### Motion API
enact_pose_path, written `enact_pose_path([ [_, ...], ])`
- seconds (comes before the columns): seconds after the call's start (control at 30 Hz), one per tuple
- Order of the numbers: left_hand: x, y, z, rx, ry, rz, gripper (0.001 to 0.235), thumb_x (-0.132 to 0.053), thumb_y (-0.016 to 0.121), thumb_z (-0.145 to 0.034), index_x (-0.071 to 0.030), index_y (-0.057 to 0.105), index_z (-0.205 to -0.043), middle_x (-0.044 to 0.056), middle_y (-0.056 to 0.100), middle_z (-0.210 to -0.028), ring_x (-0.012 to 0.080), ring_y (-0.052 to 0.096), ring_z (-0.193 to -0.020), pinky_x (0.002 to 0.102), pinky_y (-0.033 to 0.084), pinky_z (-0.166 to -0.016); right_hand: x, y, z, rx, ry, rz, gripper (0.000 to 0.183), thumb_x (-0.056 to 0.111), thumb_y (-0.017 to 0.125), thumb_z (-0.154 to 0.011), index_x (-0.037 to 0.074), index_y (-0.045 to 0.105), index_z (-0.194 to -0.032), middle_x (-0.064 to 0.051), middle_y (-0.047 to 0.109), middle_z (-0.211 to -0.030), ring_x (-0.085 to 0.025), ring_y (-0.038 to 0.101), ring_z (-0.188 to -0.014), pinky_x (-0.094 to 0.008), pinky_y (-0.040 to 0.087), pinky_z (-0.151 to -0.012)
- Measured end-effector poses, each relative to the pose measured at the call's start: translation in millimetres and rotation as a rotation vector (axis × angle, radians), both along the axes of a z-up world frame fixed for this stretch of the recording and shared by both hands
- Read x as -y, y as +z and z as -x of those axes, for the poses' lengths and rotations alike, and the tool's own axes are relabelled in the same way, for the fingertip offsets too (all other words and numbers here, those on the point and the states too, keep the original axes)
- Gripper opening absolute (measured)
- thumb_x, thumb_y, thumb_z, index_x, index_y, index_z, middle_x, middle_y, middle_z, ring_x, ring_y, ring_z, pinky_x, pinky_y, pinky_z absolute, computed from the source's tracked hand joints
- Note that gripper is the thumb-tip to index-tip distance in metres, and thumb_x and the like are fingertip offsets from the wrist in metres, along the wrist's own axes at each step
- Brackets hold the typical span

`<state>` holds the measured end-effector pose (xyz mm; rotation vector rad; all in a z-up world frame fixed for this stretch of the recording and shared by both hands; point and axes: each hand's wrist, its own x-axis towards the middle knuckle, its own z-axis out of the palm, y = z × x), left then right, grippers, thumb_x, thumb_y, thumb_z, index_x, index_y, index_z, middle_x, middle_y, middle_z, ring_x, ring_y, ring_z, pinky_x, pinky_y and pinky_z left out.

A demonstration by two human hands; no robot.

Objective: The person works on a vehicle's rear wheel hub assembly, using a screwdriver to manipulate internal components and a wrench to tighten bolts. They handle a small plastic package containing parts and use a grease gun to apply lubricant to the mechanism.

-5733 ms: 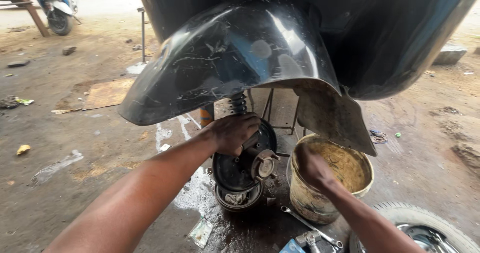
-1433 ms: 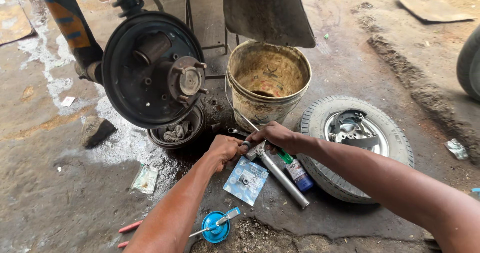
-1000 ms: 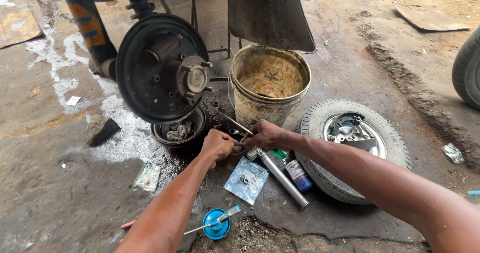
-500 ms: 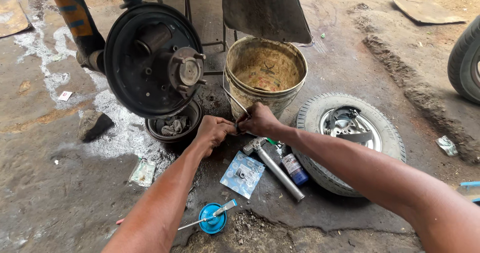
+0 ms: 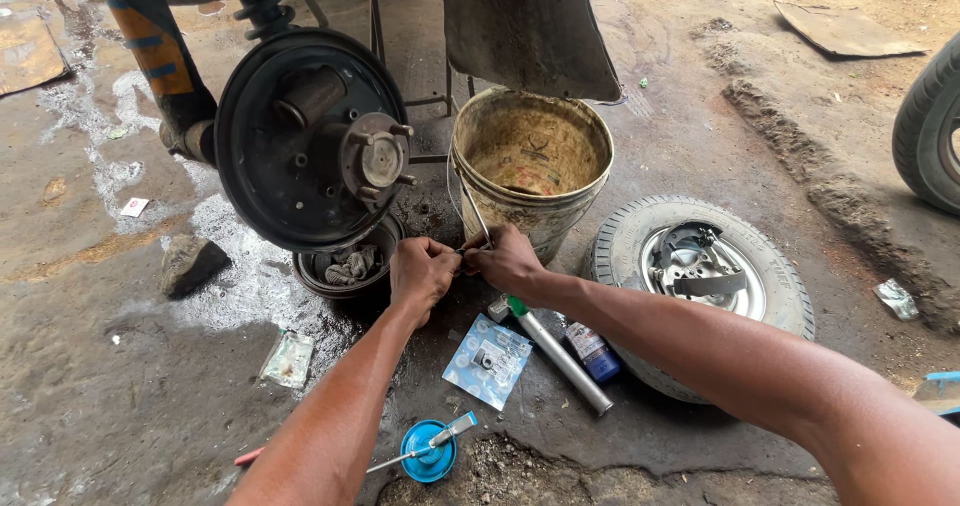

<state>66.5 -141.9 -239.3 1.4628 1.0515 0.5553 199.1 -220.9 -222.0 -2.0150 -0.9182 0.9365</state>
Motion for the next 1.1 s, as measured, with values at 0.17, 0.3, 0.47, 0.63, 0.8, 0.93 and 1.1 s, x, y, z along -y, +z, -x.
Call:
enact_pose_path([
  [0.17,4,4,0,-0.228,0.061,-0.066,0.007,-0.008,0.072,-0.08,-0.005,0.068,-0.075,0.008,0.071,-0.067,0.0126,0.06,-0.047,0.029,0.046,-0.04,4,-1,8,-0.088,-0.001,0.009,0.019,0.009,0.065,-0.091,0.007,0.076,-0.107,-0.008,0.077,-0.097,-0.016,0.071,-0.084,-0.03,0.06,-0.078],
  [0.3,12,10,4,-0.268,0.067,-0.145,0.011,-0.012,0.071,-0.078,-0.002,0.066,-0.075,0.011,0.072,-0.076,0.0198,0.069,-0.063,0.037,0.055,-0.056,7,-7,6,-0.14,0.011,-0.013,0.022,0.01,0.069,-0.087,0.008,0.078,-0.107,-0.003,0.077,-0.091,-0.01,0.069,-0.078,-0.024,0.056,-0.072],
  [0.47,11,6,-2,-0.278,0.056,-0.137,0.014,-0.016,0.07,-0.082,-0.003,0.065,-0.085,0.013,0.072,-0.084,0.0219,0.07,-0.07,0.037,0.056,-0.064,9,-7,4,-0.321,0.018,-0.049,0.023,0.015,0.066,-0.089,0.005,0.068,-0.109,-0.003,0.062,-0.077,-0.01,0.05,-0.057,-0.027,0.042,-0.049],
  [0.63,19,-17,-17,-0.131,0.062,-0.1,0.014,-0.012,0.066,-0.087,-0.002,0.06,-0.095,0.014,0.068,-0.093,0.0203,0.068,-0.075,0.037,0.058,-0.064,7,-3,-6,-0.301,0.067,-0.027,0.024,0.014,0.065,-0.091,0.006,0.056,-0.112,-0.005,0.06,-0.08,-0.012,0.05,-0.055,-0.026,0.042,-0.044],
  [0.8,17,-6,-18,-0.13,0.029,-0.038,0.022,-0.026,0.066,-0.094,-0.005,0.059,-0.096,0.012,0.068,-0.093,0.018,0.066,-0.075,0.034,0.057,-0.065,1,-3,-17,-0.189,0.08,-0.085,0.025,0.013,0.07,-0.088,0.006,0.061,-0.11,-0.003,0.064,-0.086,-0.009,0.052,-0.06,-0.024,0.045,-0.047],
  [0.93,15,7,-10,-0.236,-0.056,0.013,0.024,-0.029,0.065,-0.096,-0.005,0.062,-0.099,0.011,0.07,-0.092,0.0186,0.067,-0.073,0.035,0.058,-0.063,1,-8,-17,-0.156,0.151,-0.086,0.027,0.018,0.075,-0.086,0.005,0.065,-0.107,-0.004,0.067,-0.088,-0.011,0.055,-0.063,-0.026,0.047,-0.051],
  [1.1,17,13,-1,-0.264,-0.015,0.095,0.025,-0.029,0.072,-0.092,-0.003,0.071,-0.09,0.012,0.074,-0.087,0.0203,0.066,-0.072,0.037,0.053,-0.062,9,-11,-11,-0.001,0.077,-0.046,0.026,0.021,0.078,-0.084,0.009,0.067,-0.104,-0.001,0.072,-0.089,-0.009,0.065,-0.074,-0.026,0.057,-0.068],
])
